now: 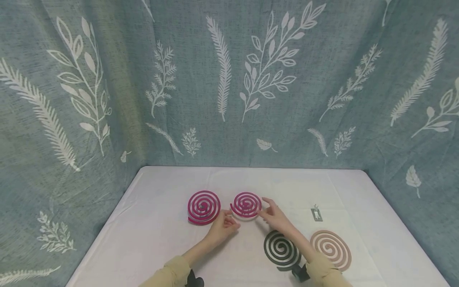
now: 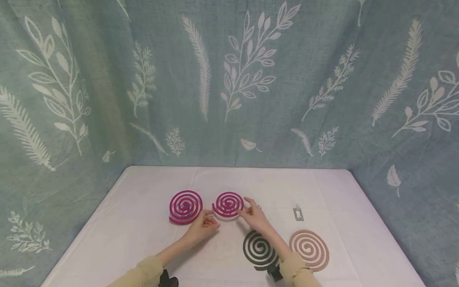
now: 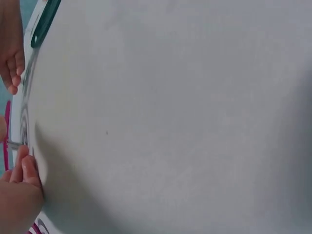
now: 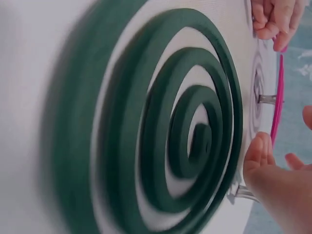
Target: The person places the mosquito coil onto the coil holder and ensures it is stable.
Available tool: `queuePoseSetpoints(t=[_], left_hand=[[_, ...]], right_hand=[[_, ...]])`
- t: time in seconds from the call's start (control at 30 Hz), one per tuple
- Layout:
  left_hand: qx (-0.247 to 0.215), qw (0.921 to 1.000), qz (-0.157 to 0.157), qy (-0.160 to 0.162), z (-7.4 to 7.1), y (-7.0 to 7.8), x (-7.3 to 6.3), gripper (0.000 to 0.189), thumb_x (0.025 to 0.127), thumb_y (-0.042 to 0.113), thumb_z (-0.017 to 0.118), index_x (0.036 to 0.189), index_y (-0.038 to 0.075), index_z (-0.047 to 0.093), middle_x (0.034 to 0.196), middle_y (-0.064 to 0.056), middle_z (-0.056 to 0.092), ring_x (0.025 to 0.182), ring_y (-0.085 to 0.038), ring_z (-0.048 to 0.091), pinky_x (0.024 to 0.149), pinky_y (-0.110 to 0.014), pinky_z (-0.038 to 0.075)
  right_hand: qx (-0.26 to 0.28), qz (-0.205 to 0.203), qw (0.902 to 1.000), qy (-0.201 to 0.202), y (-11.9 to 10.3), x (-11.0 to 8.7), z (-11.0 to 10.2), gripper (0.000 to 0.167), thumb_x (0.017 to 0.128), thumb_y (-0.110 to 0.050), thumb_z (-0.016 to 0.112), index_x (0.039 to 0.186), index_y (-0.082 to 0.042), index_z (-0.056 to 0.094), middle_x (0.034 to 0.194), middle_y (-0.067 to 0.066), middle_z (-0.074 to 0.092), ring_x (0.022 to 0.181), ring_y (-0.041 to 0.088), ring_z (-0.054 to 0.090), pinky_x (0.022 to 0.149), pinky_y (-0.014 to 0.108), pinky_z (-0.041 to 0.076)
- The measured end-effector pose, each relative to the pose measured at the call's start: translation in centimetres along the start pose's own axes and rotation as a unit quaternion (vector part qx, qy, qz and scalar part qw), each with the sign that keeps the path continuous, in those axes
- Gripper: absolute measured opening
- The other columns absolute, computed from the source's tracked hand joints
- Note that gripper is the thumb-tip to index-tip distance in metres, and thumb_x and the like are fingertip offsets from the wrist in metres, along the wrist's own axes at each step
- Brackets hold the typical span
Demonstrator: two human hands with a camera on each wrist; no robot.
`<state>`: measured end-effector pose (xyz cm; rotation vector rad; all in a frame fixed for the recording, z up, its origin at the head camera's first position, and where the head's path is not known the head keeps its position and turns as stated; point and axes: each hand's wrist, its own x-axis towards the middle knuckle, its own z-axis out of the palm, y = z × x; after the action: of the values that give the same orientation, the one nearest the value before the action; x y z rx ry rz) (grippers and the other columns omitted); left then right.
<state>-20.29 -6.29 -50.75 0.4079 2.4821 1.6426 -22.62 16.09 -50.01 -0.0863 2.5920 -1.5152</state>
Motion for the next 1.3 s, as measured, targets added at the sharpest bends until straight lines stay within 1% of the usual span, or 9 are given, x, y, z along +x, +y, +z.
queuePoseSetpoints(t=[0.2, 0.43, 0.63, 0.77, 0.83, 1.0, 1.13, 1.23, 1.3], left_hand=[[0.040, 0.9958, 0.026, -0.078, 0.5, 1.0, -0.9, 0.052, 0.089, 0.021, 0.065, 0.126, -0.006, 0.041, 0.102, -0.013, 0.060, 0.093, -0.021, 0.058, 0.081, -0.028, 0.051], [0.071, 0.9882, 0.057, -0.123, 1.8, 2.4, -1.2, 0.050, 0.086, 0.021, 0.069, 0.123, -0.004, 0.047, 0.101, -0.011, 0.059, 0.092, -0.020, 0.055, 0.081, -0.026, 0.048], [0.119, 0.9762, 0.083, -0.161, 2.7, 3.6, -1.2, 0.053, 0.082, 0.027, 0.073, 0.123, -0.001, 0.051, 0.102, -0.008, 0.060, 0.092, -0.016, 0.054, 0.083, -0.024, 0.047], [0.157, 0.9653, 0.105, -0.180, 3.1, 4.2, -1.0, 0.057, 0.080, 0.029, 0.076, 0.123, 0.001, 0.053, 0.104, -0.006, 0.060, 0.095, -0.013, 0.055, 0.087, -0.023, 0.047], [0.174, 0.9597, 0.114, -0.188, 3.3, 4.4, -0.9, 0.058, 0.078, 0.030, 0.077, 0.123, 0.001, 0.053, 0.106, -0.006, 0.060, 0.098, -0.012, 0.055, 0.090, -0.023, 0.047], [0.222, 0.9420, 0.139, -0.210, 3.8, 4.7, -0.5, 0.061, 0.077, 0.032, 0.077, 0.125, 0.003, 0.052, 0.108, -0.004, 0.059, 0.100, -0.009, 0.054, 0.094, -0.023, 0.045], [0.252, 0.9286, 0.150, -0.228, 4.1, 4.9, 0.0, 0.065, 0.075, 0.035, 0.077, 0.127, 0.006, 0.051, 0.107, -0.002, 0.058, 0.100, -0.007, 0.052, 0.095, -0.022, 0.045], [0.279, 0.9152, 0.163, -0.240, 4.3, 4.8, 0.4, 0.068, 0.074, 0.039, 0.077, 0.129, 0.008, 0.051, 0.107, 0.001, 0.057, 0.100, -0.005, 0.052, 0.095, -0.020, 0.045], [0.300, 0.9042, 0.176, -0.249, 4.5, 4.7, 0.6, 0.069, 0.074, 0.041, 0.077, 0.129, 0.009, 0.051, 0.108, 0.003, 0.057, 0.101, -0.004, 0.051, 0.096, -0.019, 0.044]], right_hand=[[-0.045, -0.020, 0.9984, -0.029, -0.2, -1.6, -1.7, 0.054, 0.092, -0.025, 0.060, 0.140, -0.010, 0.043, 0.096, 0.003, 0.060, 0.090, 0.015, 0.057, 0.076, 0.033, 0.050], [-0.101, -0.042, 0.9927, -0.051, 0.0, -3.3, -4.2, 0.050, 0.092, -0.023, 0.059, 0.137, -0.007, 0.045, 0.099, 0.004, 0.059, 0.091, 0.015, 0.056, 0.075, 0.030, 0.048], [-0.147, -0.060, 0.9838, -0.083, 0.5, -4.5, -6.5, 0.048, 0.089, -0.019, 0.062, 0.132, -0.002, 0.050, 0.093, 0.003, 0.059, 0.084, 0.013, 0.054, 0.069, 0.025, 0.048], [-0.172, -0.077, 0.9752, -0.115, 0.9, -5.1, -8.1, 0.047, 0.087, -0.019, 0.064, 0.127, 0.002, 0.052, 0.091, 0.003, 0.059, 0.083, 0.013, 0.054, 0.067, 0.023, 0.048], [-0.181, -0.072, 0.9723, -0.129, 1.0, -5.4, -8.8, 0.048, 0.085, -0.020, 0.066, 0.126, 0.002, 0.053, 0.093, 0.004, 0.060, 0.084, 0.013, 0.055, 0.068, 0.024, 0.048], [-0.197, -0.053, 0.9659, -0.159, 1.0, -5.9, -10.0, 0.052, 0.080, -0.020, 0.071, 0.124, 0.001, 0.055, 0.098, 0.007, 0.060, 0.088, 0.017, 0.055, 0.072, 0.031, 0.049], [-0.220, -0.062, 0.9569, -0.179, 1.0, -6.2, -10.6, 0.053, 0.075, -0.016, 0.074, 0.123, -0.001, 0.056, 0.099, 0.006, 0.060, 0.090, 0.020, 0.055, 0.078, 0.037, 0.050], [-0.237, -0.066, 0.9508, -0.188, 1.0, -6.3, -10.8, 0.057, 0.071, -0.013, 0.077, 0.122, -0.002, 0.056, 0.100, 0.004, 0.061, 0.092, 0.022, 0.057, 0.080, 0.041, 0.051], [-0.241, -0.061, 0.9496, -0.191, 1.0, -6.4, -10.8, 0.060, 0.068, -0.011, 0.078, 0.123, -0.003, 0.056, 0.101, 0.004, 0.061, 0.094, 0.025, 0.057, 0.083, 0.045, 0.051]])
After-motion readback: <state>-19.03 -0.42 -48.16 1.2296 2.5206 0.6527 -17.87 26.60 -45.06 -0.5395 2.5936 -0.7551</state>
